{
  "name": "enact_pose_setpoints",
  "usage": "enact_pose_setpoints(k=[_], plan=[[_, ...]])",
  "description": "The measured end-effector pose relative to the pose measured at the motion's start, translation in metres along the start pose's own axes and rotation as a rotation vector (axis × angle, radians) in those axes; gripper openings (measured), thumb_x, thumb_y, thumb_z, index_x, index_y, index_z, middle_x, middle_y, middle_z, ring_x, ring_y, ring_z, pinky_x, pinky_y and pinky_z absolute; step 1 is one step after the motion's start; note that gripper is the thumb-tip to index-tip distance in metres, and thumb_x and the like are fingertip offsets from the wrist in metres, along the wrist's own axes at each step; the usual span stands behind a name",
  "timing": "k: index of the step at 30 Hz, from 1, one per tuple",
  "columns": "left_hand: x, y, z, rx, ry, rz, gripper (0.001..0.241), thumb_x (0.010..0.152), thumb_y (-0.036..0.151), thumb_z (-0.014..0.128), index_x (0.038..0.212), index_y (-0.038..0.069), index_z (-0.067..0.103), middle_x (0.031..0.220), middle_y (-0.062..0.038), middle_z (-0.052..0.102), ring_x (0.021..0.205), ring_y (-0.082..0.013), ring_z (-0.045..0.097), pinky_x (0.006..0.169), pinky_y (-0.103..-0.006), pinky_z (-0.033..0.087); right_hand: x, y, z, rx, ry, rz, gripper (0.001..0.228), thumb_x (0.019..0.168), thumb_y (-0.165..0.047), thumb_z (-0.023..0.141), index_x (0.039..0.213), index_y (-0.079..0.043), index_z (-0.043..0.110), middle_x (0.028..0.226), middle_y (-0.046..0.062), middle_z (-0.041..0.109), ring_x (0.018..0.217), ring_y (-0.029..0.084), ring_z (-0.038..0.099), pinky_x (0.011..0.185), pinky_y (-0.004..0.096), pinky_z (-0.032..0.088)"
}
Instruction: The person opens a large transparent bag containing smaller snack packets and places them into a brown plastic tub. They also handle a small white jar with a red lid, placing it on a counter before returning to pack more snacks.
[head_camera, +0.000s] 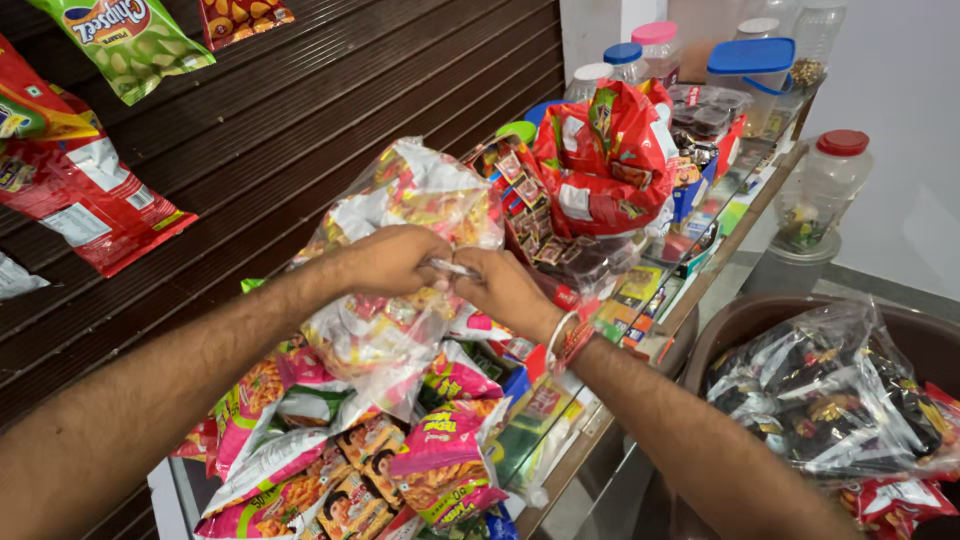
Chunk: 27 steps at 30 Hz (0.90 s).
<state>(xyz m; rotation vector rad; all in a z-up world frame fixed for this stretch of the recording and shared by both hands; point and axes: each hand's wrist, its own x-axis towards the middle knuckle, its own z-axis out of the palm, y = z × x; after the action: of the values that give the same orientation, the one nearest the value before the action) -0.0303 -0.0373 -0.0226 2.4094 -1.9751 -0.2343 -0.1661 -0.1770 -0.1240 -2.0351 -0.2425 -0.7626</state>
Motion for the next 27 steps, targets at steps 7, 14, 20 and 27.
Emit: enact_pose_setpoints(k=[7, 14, 20, 27], plan=[[0.009, -0.013, 0.005, -0.038, -0.084, -0.011, 0.017, 0.086, 0.025, 0.073, 0.092, 0.009, 0.071, 0.079, -0.012, 0.073, 0.075, -0.0265, 0.071, 0.071, -0.0427, 0.054, 0.000, 0.003, 0.001, -0.108, 0.023, -0.013, 0.024, 0.090, -0.017, 0.069, 0.111, -0.005, 0.071, 0.089, 0.020, 0.071, 0.081, 0.037, 0.070, 0.070, 0.042, 0.054], [0.015, -0.022, 0.005, -0.260, -0.177, 0.109, 0.019, 0.088, 0.024, 0.072, 0.092, 0.006, 0.072, 0.079, -0.014, 0.074, 0.078, -0.0308, 0.068, 0.070, -0.0431, 0.055, 0.000, 0.005, 0.002, -0.108, 0.071, -0.124, 0.028, 0.085, -0.013, 0.064, 0.111, -0.006, 0.071, 0.090, 0.022, 0.069, 0.082, 0.040, 0.068, 0.069, 0.044, 0.054], [-0.008, 0.023, -0.005, 0.288, 0.228, 0.318, 0.032, 0.083, 0.018, 0.076, 0.110, 0.005, 0.063, 0.106, -0.017, 0.067, 0.102, -0.0374, 0.066, 0.089, -0.0483, 0.051, -0.008, 0.014, -0.012, -0.104, 0.010, 0.043, 0.017, 0.088, -0.015, 0.065, 0.099, -0.002, 0.068, 0.078, 0.016, 0.064, 0.067, 0.027, 0.063, 0.064, 0.040, 0.050], [-0.069, 0.061, -0.014, -0.241, 0.587, 0.180, 0.029, 0.090, 0.014, 0.073, 0.118, 0.008, 0.063, 0.124, -0.013, 0.060, 0.110, -0.0312, 0.066, 0.089, -0.0383, 0.057, -0.036, 0.005, -0.012, -0.109, 0.253, -0.060, 0.021, 0.093, -0.018, 0.069, 0.111, -0.006, 0.070, 0.101, 0.013, 0.068, 0.093, 0.023, 0.067, 0.081, 0.035, 0.054]])
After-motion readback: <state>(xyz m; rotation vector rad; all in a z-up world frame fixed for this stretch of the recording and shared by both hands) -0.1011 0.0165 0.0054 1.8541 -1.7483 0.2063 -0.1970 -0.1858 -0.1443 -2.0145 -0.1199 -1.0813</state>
